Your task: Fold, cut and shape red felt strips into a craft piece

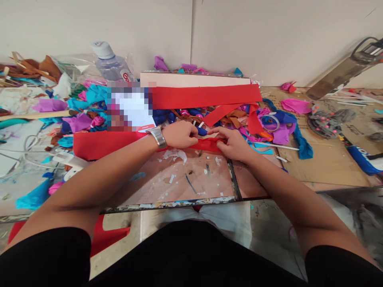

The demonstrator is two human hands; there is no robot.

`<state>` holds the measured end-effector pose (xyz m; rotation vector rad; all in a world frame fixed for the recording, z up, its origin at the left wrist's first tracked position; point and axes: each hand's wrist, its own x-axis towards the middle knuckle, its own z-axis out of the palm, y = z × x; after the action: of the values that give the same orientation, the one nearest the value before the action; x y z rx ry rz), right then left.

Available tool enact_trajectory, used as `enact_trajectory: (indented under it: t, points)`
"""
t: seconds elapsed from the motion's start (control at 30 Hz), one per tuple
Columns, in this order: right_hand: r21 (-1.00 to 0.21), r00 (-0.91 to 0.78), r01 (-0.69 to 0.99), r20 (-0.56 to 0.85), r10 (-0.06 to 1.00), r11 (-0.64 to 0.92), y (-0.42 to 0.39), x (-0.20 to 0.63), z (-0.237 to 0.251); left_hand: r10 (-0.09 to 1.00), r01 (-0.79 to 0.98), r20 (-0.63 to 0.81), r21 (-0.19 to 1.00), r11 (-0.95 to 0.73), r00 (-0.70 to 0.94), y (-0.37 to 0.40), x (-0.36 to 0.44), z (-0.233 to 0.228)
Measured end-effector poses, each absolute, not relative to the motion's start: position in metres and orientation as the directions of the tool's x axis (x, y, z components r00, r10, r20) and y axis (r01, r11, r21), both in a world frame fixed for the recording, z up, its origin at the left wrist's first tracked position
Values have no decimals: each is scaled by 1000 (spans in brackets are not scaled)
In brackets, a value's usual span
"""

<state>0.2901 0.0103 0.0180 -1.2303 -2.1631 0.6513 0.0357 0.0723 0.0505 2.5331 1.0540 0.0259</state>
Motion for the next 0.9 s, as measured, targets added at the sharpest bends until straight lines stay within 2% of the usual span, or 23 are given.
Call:
enact_trajectory:
  t: [0.13, 0.3, 0.57, 0.77, 0.9]
  points:
    - [-656, -414, 601, 233, 880, 456, 12, 291, 18, 699, 691, -136, 366, -623, 702, 72, 37, 50]
    - [-601, -453, 607, 275, 848, 519, 10, 290, 16, 704, 694, -131, 366, -620, 698, 69, 38, 54]
    - [-554, -417, 628, 354, 837, 547, 11, 291, 13, 711, 688, -99, 378, -620, 696, 68, 39, 57]
    - [-583, -367, 612, 390, 845, 534, 12, 289, 17, 755, 725, -85, 366, -584, 651, 72, 37, 55]
    - [-534, -386, 631, 412, 825, 562, 15, 290, 17, 782, 747, -77, 366, -554, 618, 73, 35, 55]
